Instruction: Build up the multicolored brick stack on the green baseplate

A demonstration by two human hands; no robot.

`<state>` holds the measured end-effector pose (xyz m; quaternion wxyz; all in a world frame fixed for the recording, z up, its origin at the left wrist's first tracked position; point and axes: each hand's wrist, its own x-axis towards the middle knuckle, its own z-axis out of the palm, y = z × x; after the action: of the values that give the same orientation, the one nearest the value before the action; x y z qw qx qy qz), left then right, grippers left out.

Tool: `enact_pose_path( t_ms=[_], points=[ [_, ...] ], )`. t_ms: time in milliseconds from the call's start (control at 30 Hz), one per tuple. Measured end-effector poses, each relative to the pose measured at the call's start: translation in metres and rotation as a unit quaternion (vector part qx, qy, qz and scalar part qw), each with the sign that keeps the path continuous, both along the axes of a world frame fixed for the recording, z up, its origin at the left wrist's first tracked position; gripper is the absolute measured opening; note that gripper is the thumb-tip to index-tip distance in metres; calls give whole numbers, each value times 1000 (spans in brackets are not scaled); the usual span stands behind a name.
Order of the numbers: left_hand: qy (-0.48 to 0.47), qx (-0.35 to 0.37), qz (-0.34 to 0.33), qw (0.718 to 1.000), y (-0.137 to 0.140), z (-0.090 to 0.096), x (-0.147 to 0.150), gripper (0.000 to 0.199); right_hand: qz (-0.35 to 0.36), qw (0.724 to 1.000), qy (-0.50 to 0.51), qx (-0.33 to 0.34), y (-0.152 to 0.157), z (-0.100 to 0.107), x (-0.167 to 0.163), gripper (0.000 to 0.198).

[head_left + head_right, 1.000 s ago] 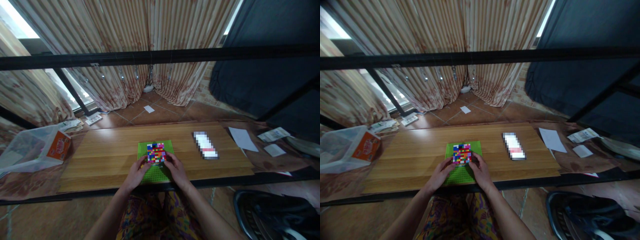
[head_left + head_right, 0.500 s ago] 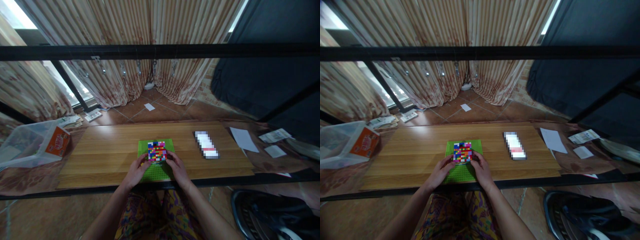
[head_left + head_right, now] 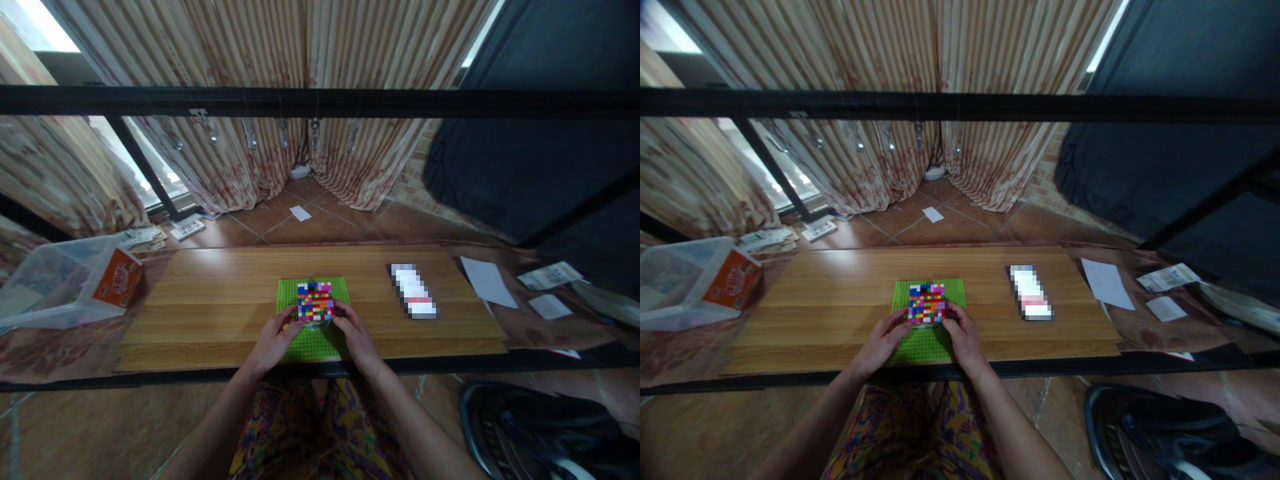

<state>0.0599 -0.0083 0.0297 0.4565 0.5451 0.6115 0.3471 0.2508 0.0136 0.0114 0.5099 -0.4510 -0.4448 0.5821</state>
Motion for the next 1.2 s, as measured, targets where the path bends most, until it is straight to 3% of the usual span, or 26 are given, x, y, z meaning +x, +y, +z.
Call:
enact_pose_path(
  t_ms=[567, 833, 1200],
  points=[
    [9, 3, 3, 1000, -1, -11, -2, 51, 0, 997, -68, 21, -2, 1, -3, 34],
    [11, -1, 1, 1000, -1, -4, 0, 48, -6, 998, -65, 11, -2, 4, -4, 33],
    [18, 10, -7, 1000, -1, -6, -1, 51, 0, 994, -110, 10, -4, -2, -9, 49]
  ],
)
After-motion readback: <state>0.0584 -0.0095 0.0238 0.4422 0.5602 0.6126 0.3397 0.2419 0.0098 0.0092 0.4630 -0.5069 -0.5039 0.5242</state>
